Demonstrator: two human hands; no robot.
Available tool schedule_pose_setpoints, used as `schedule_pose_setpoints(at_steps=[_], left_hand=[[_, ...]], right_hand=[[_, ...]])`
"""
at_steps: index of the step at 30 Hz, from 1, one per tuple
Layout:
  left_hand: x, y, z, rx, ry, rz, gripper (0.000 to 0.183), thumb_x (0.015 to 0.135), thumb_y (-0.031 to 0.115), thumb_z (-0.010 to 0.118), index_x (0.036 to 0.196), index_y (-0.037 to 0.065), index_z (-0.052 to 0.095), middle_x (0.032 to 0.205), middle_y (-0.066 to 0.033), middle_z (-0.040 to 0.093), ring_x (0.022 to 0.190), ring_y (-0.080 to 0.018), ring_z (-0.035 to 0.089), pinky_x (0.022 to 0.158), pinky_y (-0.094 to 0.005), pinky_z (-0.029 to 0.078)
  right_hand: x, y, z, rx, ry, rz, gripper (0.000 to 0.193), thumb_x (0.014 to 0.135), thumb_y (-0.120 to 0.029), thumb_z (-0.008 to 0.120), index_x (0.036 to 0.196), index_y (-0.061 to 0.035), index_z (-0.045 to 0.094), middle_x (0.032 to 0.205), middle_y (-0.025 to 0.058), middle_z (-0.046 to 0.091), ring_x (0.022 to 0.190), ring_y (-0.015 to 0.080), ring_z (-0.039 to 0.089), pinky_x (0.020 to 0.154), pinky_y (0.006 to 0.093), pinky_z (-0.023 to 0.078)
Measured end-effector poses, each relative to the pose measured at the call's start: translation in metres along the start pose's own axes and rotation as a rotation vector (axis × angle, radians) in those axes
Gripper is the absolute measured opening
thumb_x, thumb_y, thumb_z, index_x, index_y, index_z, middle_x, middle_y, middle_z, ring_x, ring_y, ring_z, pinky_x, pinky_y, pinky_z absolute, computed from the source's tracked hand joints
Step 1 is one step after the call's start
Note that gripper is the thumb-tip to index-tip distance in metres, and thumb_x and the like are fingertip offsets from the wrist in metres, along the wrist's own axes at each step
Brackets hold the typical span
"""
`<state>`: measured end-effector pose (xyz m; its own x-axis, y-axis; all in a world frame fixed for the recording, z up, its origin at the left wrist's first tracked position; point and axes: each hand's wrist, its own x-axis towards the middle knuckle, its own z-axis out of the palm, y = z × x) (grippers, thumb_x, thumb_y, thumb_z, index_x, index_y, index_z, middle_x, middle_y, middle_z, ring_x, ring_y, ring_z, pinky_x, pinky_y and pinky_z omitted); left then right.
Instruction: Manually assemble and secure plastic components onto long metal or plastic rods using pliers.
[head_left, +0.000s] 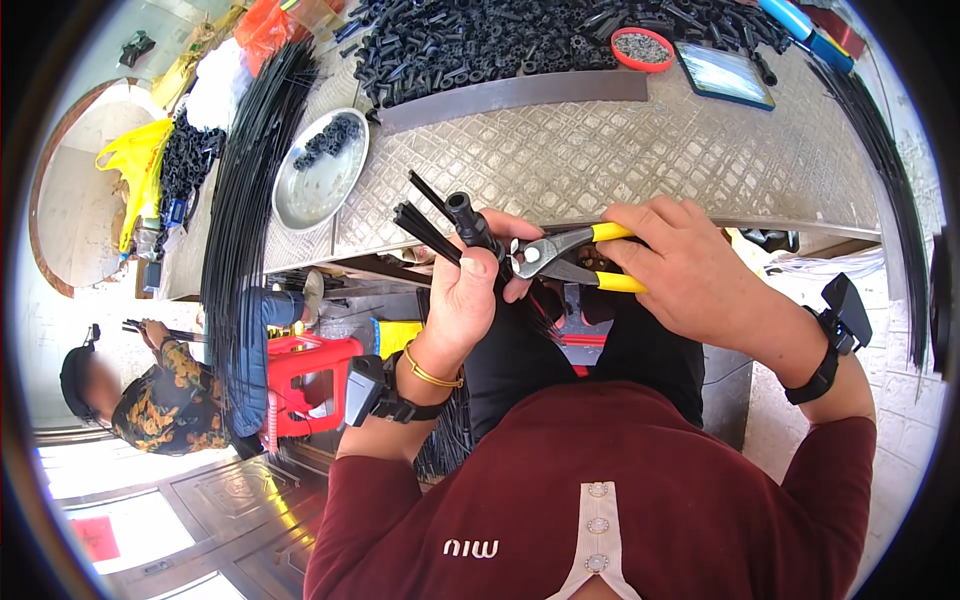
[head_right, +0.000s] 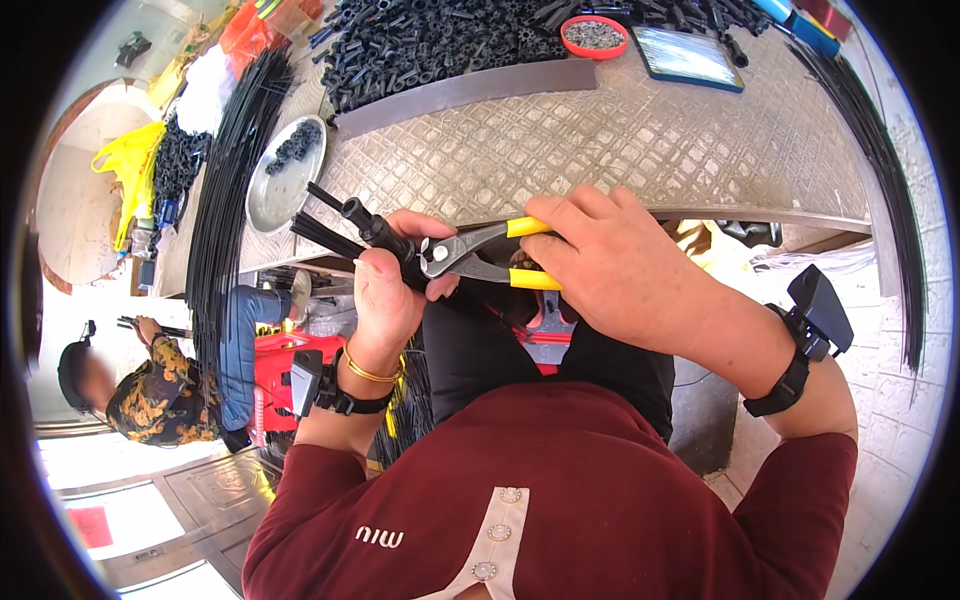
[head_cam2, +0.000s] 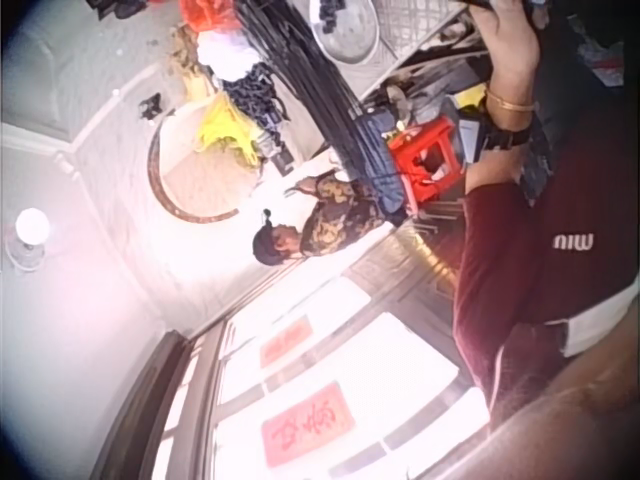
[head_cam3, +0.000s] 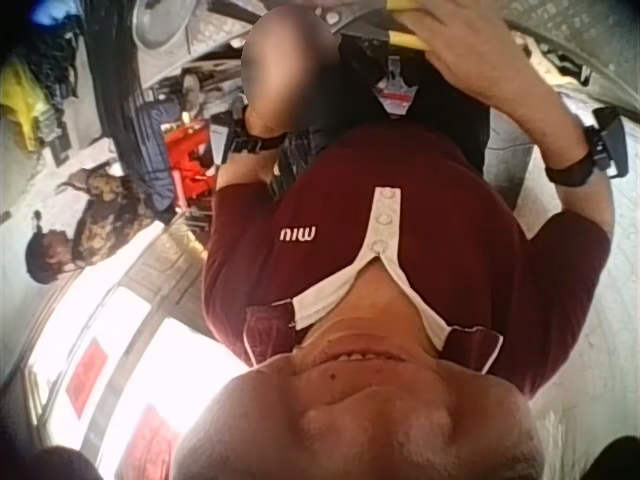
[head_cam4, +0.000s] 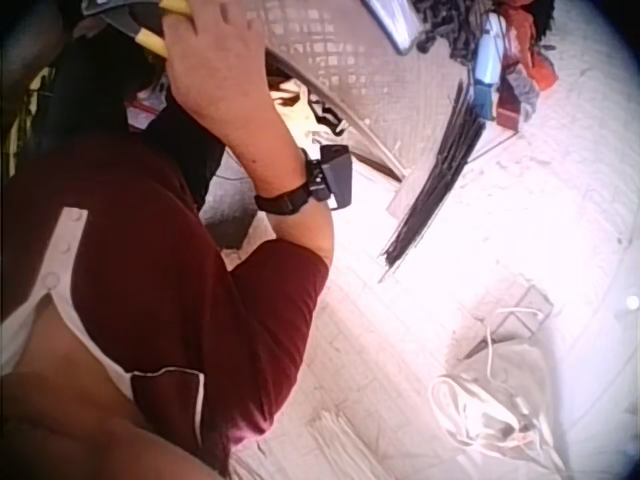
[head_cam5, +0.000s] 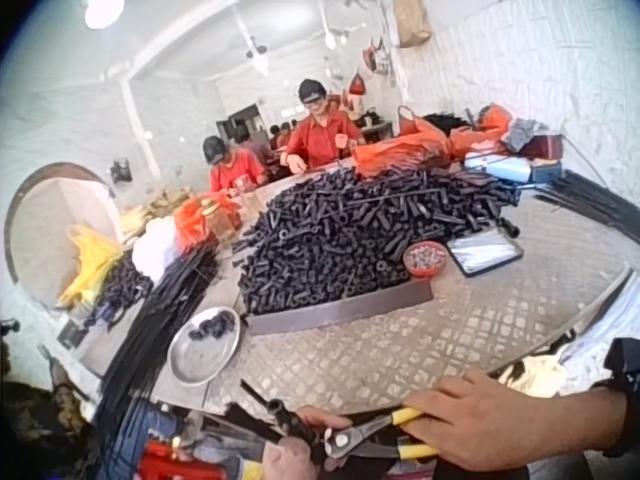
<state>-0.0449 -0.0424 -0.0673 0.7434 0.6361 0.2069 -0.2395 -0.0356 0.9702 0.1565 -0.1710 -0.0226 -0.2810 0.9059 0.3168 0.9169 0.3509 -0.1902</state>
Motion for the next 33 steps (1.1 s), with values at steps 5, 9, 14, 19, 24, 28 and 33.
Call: schedule_pose_setpoints(at_steps=[5, 9, 14, 19, 24, 28, 33], left_hand=[[-0.001, -0.001, 0.001, -0.016, 0.001, -0.002, 0.079, 0.078, 0.071, 0.046, 0.099, -0.005, 0.051, 0.068, -0.0084, 0.056, 0.049, -0.0078, 0.044, 0.048, -0.0221, 0.036], [-0.001, -0.001, 0.0, -0.012, -0.008, 0.008, 0.076, 0.079, 0.07, 0.046, 0.099, -0.004, 0.051, 0.068, -0.0091, 0.057, 0.049, -0.0078, 0.044, 0.048, -0.0222, 0.036], [0.0, -0.003, 0.001, -0.017, 0.027, 0.013, 0.076, 0.079, 0.07, 0.046, 0.098, -0.004, 0.052, 0.068, -0.0099, 0.058, 0.048, -0.0078, 0.043, 0.047, -0.0224, 0.036], [0.003, 0.0, 0.006, -0.044, 0.083, 0.023, 0.077, 0.079, 0.071, 0.044, 0.097, -0.003, 0.052, 0.068, -0.0128, 0.059, 0.045, -0.0083, 0.042, 0.044, -0.0224, 0.036], [-0.002, -0.001, 0.006, -0.1, 0.19, 0.021, 0.076, 0.08, 0.072, 0.041, 0.098, -0.001, 0.053, 0.07, -0.0105, 0.058, 0.045, -0.0103, 0.042, 0.043, -0.025, 0.036], [0.002, -0.001, -0.01, -0.242, 0.221, 0.086, 0.067, 0.086, 0.062, 0.046, 0.102, -0.003, 0.052, 0.076, -0.016, 0.061, 0.046, -0.0107, 0.043, 0.045, -0.0258, 0.038], [0.009, -0.005, -0.012, -0.125, 0.253, 0.027, 0.072, 0.082, 0.069, 0.042, 0.099, 0.0, 0.051, 0.072, -0.0154, 0.06, 0.043, -0.0123, 0.041, 0.042, -0.0269, 0.035]], right_hand=[[-0.002, 0.0, 0.004, 0.01, 0.01, 0.003, 0.026, 0.074, -0.01, 0.058, 0.099, -0.0045, 0.062, 0.109, 0.0077, 0.052, 0.093, 0.024, 0.051, 0.077, 0.0363, 0.041], [-0.003, -0.003, 0.005, -0.008, 0.022, 0.018, 0.026, 0.073, -0.01, 0.058, 0.098, -0.0045, 0.062, 0.107, 0.0074, 0.052, 0.091, 0.0241, 0.05, 0.076, 0.0369, 0.041], [-0.004, 0.0, 0.015, 0.066, 0.008, 0.031, 0.04, 0.063, -0.004, 0.067, 0.102, -0.0038, 0.06, 0.113, 0.0114, 0.049, 0.095, 0.0292, 0.049, 0.083, 0.0385, 0.04], [-0.002, -0.005, 0.03, 0.033, 0.182, 0.029, 0.024, 0.075, -0.013, 0.056, 0.097, -0.0043, 0.06, 0.104, 0.0104, 0.051, 0.086, 0.0268, 0.051, 0.074, 0.0376, 0.042], [-0.001, -0.007, 0.037, 0.056, 0.197, 0.04, 0.03, 0.076, -0.013, 0.057, 0.104, -0.0048, 0.061, 0.112, 0.0102, 0.051, 0.094, 0.0264, 0.052, 0.079, 0.037, 0.041], [0.007, 0.031, 0.018, 0.021, 0.124, 0.099, 0.027, 0.074, -0.012, 0.061, 0.1, -0.0087, 0.065, 0.102, 0.0125, 0.054, 0.09, 0.0295, 0.055, 0.077, 0.0408, 0.046], [0.056, 0.146, -0.022, -0.217, 0.107, 0.43, 0.027, 0.076, -0.013, 0.064, 0.103, -0.0068, 0.063, 0.096, 0.0154, 0.053, 0.091, 0.0336, 0.055, 0.077, 0.0414, 0.046]])
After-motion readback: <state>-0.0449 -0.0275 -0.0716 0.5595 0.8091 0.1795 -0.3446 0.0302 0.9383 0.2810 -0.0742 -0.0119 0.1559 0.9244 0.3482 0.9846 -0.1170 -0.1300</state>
